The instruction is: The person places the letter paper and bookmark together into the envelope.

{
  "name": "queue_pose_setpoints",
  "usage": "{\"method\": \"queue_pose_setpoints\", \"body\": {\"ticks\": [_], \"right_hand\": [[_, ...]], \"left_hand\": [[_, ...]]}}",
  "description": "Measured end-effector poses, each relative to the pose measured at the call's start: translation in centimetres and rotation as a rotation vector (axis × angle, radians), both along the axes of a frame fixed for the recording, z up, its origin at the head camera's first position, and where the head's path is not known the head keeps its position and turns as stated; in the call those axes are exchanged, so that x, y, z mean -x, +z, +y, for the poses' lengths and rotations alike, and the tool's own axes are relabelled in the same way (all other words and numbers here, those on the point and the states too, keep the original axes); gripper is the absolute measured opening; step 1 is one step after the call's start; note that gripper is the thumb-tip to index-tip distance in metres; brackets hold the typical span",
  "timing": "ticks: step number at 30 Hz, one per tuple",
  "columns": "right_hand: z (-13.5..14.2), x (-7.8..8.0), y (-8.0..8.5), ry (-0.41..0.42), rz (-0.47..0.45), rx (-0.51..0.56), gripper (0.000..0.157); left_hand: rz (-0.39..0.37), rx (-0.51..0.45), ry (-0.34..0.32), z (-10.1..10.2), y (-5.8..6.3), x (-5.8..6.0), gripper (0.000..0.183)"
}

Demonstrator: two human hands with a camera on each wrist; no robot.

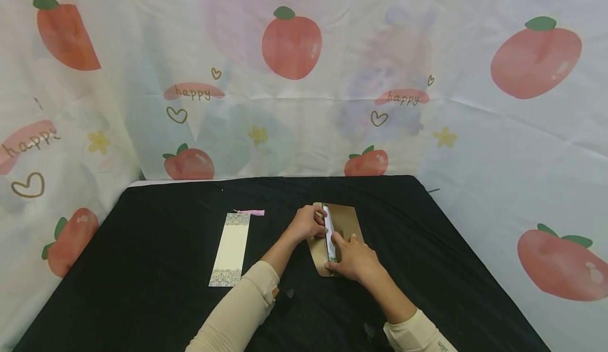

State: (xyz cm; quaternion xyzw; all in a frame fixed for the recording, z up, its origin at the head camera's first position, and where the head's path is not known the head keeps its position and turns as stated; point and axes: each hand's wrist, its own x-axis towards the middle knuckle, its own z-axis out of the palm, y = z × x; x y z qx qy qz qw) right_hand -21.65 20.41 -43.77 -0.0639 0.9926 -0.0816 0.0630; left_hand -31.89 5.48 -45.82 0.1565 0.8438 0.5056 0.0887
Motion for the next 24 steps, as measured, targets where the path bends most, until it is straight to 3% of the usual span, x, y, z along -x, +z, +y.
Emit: {"method": "queue_pose_setpoints", "body": {"ticks": [5,24], "right_hand": [[-0.1,0.0,0.0,-0.002,0.003,0.004,0.074],[-0.1,-0.1,0.1,0.002,0.008,0.011,0.066]], "left_hand": [[0.039,0.049,-0.014,-0.8,0.3,0.2,0.039],[-0.03,-0.051,-0.061,-4.2,1.0,-0.6,0.044]]}}
